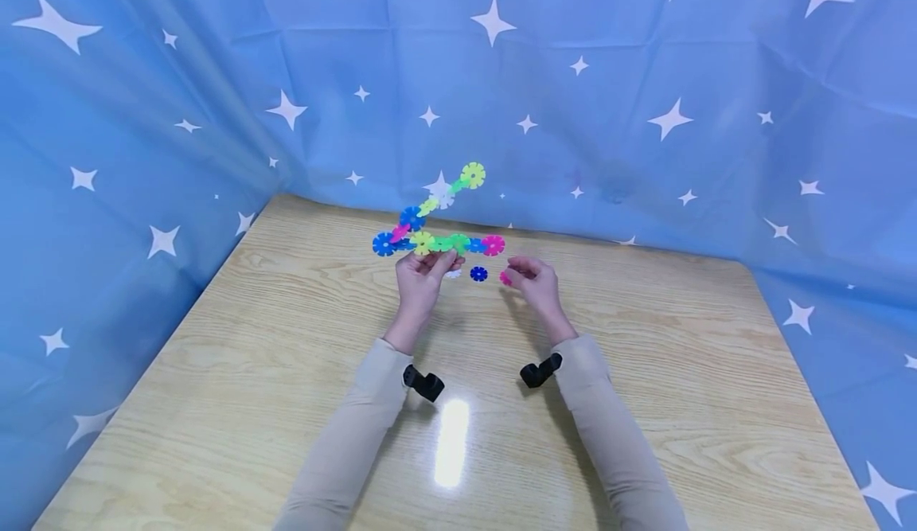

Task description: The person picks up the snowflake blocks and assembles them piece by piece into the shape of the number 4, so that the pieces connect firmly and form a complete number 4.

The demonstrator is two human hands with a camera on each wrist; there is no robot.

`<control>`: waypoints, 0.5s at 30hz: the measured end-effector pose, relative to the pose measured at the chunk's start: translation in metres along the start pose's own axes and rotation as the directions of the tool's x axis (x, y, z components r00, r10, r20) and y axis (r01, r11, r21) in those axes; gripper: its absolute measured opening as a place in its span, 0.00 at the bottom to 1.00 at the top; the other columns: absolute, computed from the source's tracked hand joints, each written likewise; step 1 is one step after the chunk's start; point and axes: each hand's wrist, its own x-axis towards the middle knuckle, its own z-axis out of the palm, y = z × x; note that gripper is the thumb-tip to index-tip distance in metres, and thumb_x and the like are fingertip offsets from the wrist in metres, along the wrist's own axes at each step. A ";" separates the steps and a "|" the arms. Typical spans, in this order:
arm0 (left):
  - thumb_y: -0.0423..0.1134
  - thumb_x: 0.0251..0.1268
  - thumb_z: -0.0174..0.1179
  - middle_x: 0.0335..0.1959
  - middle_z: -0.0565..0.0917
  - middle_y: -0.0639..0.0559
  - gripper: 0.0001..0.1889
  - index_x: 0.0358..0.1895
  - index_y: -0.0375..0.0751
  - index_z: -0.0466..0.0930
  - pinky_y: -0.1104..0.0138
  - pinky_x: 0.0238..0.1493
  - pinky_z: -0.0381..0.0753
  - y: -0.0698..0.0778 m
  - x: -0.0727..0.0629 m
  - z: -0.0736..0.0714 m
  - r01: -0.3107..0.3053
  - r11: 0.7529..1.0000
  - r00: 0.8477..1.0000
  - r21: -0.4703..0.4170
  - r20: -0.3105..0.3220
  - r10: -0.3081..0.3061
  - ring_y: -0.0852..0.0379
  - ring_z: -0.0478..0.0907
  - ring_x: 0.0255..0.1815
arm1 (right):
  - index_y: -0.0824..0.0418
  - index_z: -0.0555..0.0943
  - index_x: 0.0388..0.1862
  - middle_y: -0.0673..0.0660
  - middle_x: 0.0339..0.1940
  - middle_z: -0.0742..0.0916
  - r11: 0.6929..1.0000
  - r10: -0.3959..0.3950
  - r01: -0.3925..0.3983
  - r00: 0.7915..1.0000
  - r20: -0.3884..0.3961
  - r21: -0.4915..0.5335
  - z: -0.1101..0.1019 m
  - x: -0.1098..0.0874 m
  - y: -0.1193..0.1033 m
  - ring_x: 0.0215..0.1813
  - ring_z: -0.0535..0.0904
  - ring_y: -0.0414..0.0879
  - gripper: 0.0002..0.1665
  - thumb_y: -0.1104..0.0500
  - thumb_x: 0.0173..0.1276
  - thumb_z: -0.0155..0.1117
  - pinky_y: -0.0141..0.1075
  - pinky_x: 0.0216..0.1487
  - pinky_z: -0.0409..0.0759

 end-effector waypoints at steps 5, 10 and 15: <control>0.21 0.58 0.58 0.22 0.85 0.54 0.04 0.31 0.27 0.81 0.67 0.37 0.85 -0.001 -0.002 0.000 0.014 1.000 1.000 -0.005 0.004 -0.014 0.60 0.83 0.25 | 0.71 0.77 0.53 0.66 0.47 0.82 1.000 -0.005 0.005 1.000 0.008 -0.015 0.000 0.000 0.001 0.40 0.77 0.44 0.19 0.65 0.65 0.62 0.24 0.38 0.79; 0.22 0.58 0.59 0.22 0.86 0.54 0.07 0.34 0.14 0.77 0.66 0.38 0.85 0.000 -0.003 0.001 0.020 1.000 1.000 -0.014 0.002 -0.020 0.60 0.84 0.25 | 0.73 0.76 0.54 0.69 0.46 0.82 0.995 -0.015 0.018 0.999 0.032 -0.098 0.003 0.005 0.004 0.45 0.79 0.54 0.19 0.68 0.64 0.61 0.27 0.40 0.81; 0.21 0.57 0.59 0.23 0.86 0.53 0.06 0.34 0.17 0.78 0.66 0.38 0.85 0.001 -0.003 0.001 0.010 1.000 1.000 -0.029 -0.005 -0.010 0.59 0.84 0.25 | 0.72 0.76 0.54 0.68 0.45 0.83 0.971 -0.010 0.018 0.999 0.032 -0.237 0.008 0.011 0.008 0.48 0.78 0.56 0.20 0.70 0.62 0.62 0.39 0.49 0.80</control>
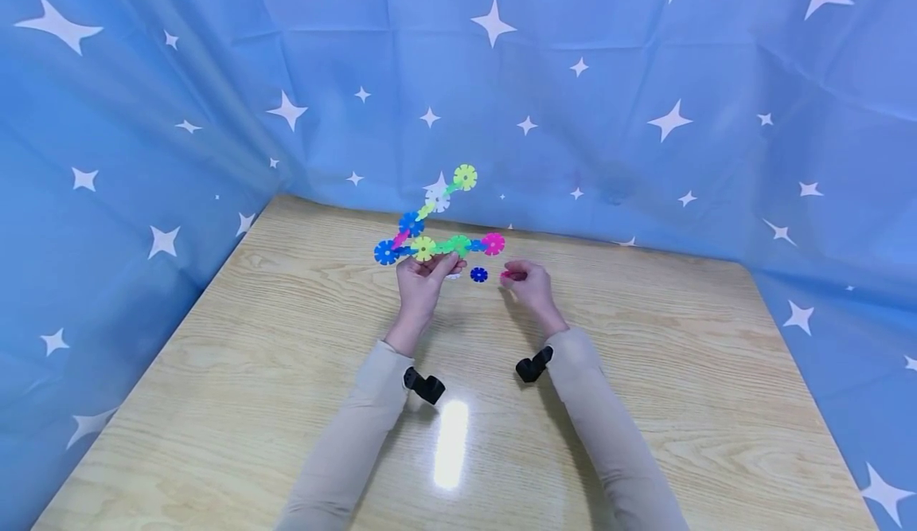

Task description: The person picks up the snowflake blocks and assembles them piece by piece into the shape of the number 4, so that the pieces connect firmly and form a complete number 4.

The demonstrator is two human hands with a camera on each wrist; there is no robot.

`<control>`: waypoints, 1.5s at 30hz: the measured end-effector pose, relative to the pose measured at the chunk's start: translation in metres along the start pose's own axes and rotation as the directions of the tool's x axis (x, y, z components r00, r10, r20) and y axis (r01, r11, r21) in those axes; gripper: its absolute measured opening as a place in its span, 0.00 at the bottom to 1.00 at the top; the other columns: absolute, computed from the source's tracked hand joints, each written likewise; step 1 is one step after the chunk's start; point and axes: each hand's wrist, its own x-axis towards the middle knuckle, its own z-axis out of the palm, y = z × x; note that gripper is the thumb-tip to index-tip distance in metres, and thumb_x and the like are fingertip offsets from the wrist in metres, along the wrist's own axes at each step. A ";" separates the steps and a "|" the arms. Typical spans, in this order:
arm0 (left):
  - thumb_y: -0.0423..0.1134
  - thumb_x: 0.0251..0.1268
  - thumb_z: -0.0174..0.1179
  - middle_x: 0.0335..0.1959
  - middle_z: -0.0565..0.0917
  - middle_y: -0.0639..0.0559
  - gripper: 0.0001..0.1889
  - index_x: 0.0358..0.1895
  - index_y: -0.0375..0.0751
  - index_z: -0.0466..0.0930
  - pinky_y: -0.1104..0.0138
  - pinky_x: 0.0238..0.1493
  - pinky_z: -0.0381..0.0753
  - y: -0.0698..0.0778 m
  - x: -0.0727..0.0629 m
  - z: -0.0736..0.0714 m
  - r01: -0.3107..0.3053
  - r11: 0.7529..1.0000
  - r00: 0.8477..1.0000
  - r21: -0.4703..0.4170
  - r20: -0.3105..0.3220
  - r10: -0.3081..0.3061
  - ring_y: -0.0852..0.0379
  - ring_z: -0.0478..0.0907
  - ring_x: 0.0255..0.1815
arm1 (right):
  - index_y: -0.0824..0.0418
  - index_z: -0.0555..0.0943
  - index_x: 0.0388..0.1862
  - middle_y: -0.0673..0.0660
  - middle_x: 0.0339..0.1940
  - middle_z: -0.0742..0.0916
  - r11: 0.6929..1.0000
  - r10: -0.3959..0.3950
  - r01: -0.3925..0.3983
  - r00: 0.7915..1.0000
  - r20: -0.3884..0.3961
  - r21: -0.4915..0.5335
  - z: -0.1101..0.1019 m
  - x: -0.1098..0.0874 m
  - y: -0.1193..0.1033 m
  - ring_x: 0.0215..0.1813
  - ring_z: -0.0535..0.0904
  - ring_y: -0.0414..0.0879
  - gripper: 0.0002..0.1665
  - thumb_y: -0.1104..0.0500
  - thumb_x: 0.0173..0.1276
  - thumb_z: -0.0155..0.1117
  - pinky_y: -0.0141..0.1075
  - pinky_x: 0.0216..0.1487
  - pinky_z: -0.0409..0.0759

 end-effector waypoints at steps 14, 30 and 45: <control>0.23 0.58 0.60 0.23 0.86 0.51 0.10 0.35 0.12 0.76 0.65 0.39 0.85 -0.001 -0.001 0.001 0.015 0.999 1.000 0.042 -0.007 -0.014 0.60 0.83 0.24 | 0.75 0.76 0.51 0.67 0.40 0.83 0.955 -0.069 0.075 0.997 0.034 -0.287 -0.001 0.007 -0.006 0.42 0.80 0.56 0.22 0.77 0.54 0.60 0.42 0.46 0.81; 0.23 0.58 0.60 0.23 0.86 0.54 0.08 0.35 0.14 0.77 0.65 0.39 0.85 -0.003 -0.002 0.001 0.005 0.999 1.000 0.042 0.008 -0.005 0.60 0.84 0.25 | 0.74 0.78 0.44 0.67 0.43 0.81 0.912 0.038 -0.002 0.996 0.079 -0.409 -0.014 0.005 -0.008 0.43 0.76 0.56 0.16 0.64 0.60 0.66 0.44 0.44 0.79; 0.23 0.57 0.60 0.23 0.86 0.53 0.08 0.35 0.15 0.77 0.64 0.39 0.85 -0.003 -0.003 0.001 0.015 0.999 1.000 0.045 0.002 -0.015 0.57 0.84 0.26 | 0.68 0.79 0.34 0.59 0.28 0.82 0.968 -0.038 0.045 0.999 0.032 -0.246 -0.017 -0.004 0.004 0.27 0.73 0.45 0.07 0.66 0.59 0.67 0.31 0.27 0.72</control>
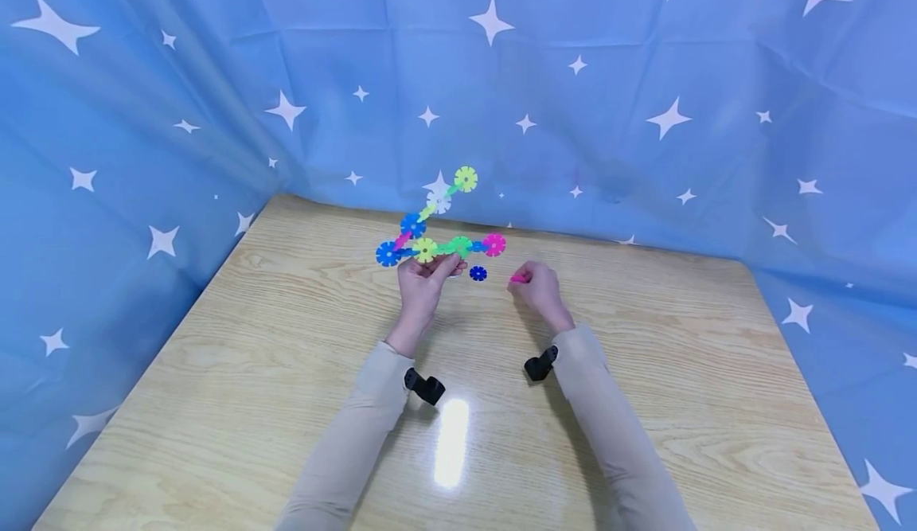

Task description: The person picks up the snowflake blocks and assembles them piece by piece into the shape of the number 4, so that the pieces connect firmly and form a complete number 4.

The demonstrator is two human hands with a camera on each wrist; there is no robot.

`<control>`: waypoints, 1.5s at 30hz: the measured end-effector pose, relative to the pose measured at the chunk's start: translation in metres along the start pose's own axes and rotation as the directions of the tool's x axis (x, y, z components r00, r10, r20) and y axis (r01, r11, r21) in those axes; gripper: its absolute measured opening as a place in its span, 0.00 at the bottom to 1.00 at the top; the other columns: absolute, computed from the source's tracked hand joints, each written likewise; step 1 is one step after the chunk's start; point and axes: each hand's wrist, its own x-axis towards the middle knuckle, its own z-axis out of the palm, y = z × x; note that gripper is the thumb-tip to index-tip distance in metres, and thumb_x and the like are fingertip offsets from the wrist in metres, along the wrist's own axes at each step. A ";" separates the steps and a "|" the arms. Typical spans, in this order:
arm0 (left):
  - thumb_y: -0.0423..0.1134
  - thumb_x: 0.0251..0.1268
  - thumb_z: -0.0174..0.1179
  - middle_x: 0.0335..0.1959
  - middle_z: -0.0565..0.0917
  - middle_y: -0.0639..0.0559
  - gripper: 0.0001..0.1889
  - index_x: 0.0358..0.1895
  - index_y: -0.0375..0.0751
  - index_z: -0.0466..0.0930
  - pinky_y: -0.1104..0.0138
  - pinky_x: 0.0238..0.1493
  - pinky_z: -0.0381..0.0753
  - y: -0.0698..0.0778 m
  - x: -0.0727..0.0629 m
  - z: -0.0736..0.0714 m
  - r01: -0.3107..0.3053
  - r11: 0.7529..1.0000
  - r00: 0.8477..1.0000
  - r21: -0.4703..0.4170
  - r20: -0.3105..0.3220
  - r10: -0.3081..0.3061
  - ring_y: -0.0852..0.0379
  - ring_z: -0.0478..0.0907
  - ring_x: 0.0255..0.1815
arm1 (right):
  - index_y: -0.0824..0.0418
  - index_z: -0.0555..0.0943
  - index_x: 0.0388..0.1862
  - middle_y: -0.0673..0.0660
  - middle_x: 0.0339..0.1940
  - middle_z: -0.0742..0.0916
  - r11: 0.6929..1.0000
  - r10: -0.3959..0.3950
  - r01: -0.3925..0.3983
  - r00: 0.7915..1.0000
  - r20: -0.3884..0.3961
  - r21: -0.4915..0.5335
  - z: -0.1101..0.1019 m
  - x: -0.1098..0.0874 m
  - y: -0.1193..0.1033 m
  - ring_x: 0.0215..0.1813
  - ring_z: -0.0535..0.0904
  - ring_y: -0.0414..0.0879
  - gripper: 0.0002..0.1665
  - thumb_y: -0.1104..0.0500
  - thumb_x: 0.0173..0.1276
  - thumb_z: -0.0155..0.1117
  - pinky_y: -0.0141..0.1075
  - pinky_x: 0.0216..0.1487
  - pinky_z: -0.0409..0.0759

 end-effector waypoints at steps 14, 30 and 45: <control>0.24 0.58 0.61 0.23 0.86 0.53 0.09 0.36 0.15 0.77 0.64 0.40 0.85 0.000 -0.001 0.000 0.027 1.000 1.000 0.016 0.002 -0.027 0.55 0.84 0.27 | 0.72 0.77 0.53 0.45 0.21 0.82 0.782 -0.133 0.109 0.991 -0.006 0.613 -0.010 -0.048 -0.056 0.24 0.76 0.37 0.19 0.66 0.64 0.62 0.30 0.29 0.78; 0.30 0.54 0.67 0.22 0.84 0.58 0.07 0.33 0.28 0.82 0.70 0.38 0.82 -0.002 -0.012 0.006 0.196 0.972 0.975 0.134 -0.132 -0.178 0.65 0.81 0.26 | 0.53 0.83 0.29 0.48 0.23 0.83 0.486 -0.052 0.042 0.998 -0.019 0.873 0.001 -0.066 -0.095 0.22 0.74 0.37 0.14 0.71 0.65 0.59 0.23 0.25 0.76; 0.32 0.53 0.68 0.27 0.85 0.56 0.09 0.35 0.29 0.82 0.71 0.36 0.81 -0.005 -0.018 0.008 0.177 0.973 0.981 0.149 -0.106 -0.162 0.62 0.81 0.31 | 0.55 0.83 0.22 0.48 0.18 0.83 0.276 0.095 -0.086 0.994 0.062 0.957 0.002 -0.071 -0.111 0.18 0.74 0.35 0.18 0.72 0.66 0.55 0.22 0.21 0.72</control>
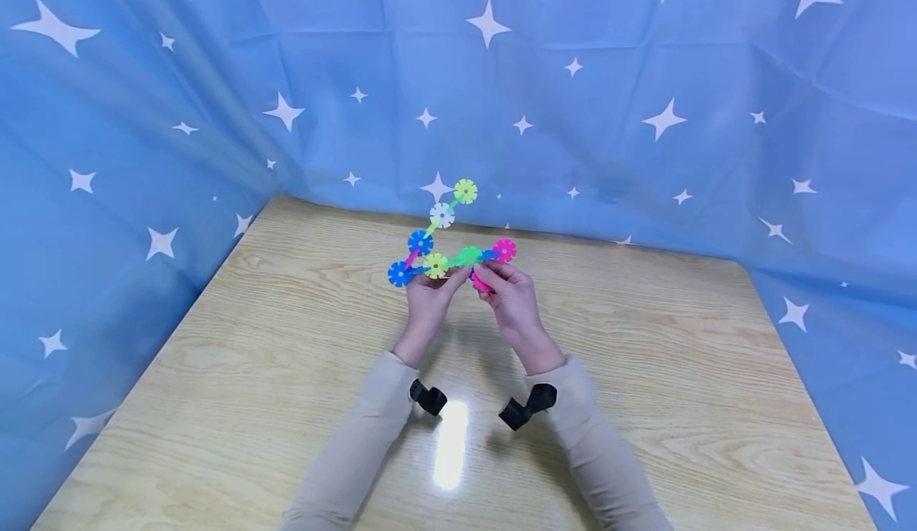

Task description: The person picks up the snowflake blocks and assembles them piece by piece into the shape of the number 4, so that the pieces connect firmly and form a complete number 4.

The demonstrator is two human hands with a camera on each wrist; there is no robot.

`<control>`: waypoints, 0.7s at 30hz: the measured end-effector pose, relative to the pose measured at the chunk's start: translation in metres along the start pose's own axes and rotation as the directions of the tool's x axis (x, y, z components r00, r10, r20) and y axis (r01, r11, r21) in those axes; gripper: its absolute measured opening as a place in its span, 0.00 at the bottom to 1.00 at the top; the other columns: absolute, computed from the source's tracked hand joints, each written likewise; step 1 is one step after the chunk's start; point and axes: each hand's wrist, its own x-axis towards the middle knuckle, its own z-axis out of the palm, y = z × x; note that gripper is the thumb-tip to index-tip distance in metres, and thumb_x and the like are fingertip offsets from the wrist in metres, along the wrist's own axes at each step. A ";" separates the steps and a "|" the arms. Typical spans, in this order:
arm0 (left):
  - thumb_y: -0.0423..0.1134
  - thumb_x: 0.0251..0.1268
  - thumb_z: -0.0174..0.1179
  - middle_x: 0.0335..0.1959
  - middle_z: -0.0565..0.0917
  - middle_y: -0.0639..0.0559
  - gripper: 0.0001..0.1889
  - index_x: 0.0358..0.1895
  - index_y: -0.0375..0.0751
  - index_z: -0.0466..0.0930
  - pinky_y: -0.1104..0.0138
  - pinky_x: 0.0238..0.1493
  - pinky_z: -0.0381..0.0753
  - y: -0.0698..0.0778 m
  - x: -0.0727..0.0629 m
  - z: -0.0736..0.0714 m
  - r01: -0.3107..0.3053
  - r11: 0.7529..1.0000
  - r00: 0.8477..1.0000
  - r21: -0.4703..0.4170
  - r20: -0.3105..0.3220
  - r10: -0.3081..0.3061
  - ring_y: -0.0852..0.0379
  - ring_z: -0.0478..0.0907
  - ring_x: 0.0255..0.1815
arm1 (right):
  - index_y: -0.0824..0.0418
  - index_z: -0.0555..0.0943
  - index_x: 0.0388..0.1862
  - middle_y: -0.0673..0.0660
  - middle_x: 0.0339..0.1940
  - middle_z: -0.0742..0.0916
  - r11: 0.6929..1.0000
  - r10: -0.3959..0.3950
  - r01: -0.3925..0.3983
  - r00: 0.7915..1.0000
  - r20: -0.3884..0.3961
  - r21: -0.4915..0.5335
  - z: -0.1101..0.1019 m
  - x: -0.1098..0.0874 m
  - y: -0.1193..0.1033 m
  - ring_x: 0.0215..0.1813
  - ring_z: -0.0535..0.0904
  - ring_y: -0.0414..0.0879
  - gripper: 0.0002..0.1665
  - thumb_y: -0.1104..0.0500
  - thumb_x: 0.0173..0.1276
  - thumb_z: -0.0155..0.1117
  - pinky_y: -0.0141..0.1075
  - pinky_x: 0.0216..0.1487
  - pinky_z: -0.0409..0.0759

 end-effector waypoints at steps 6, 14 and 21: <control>0.31 0.54 0.67 0.36 0.83 0.52 0.10 0.39 0.35 0.80 0.71 0.43 0.81 -0.001 0.000 -0.005 -0.002 0.999 0.999 -0.036 0.043 0.003 0.62 0.79 0.39 | 0.58 0.82 0.23 0.50 0.17 0.82 0.997 0.078 -0.078 0.997 -0.010 0.020 0.001 -0.003 -0.007 0.17 0.72 0.35 0.16 0.72 0.66 0.55 0.22 0.20 0.71; 0.29 0.61 0.61 0.53 0.77 0.39 0.21 0.58 0.30 0.72 0.68 0.54 0.77 0.000 0.005 -0.013 -0.136 0.991 0.960 0.008 0.247 0.130 0.57 0.74 0.54 | 0.59 0.82 0.22 0.50 0.16 0.81 0.985 0.174 -0.173 0.985 0.024 -0.029 0.000 -0.007 -0.015 0.18 0.71 0.36 0.14 0.69 0.67 0.57 0.22 0.19 0.69; 0.36 0.63 0.61 0.59 0.75 0.44 0.22 0.59 0.33 0.73 0.67 0.58 0.75 0.001 0.004 -0.016 -0.055 0.993 0.960 0.102 0.280 0.024 0.55 0.74 0.57 | 0.59 0.81 0.24 0.49 0.16 0.79 0.976 0.213 -0.211 0.975 0.069 -0.047 -0.005 -0.007 -0.016 0.16 0.69 0.35 0.13 0.67 0.69 0.55 0.22 0.18 0.67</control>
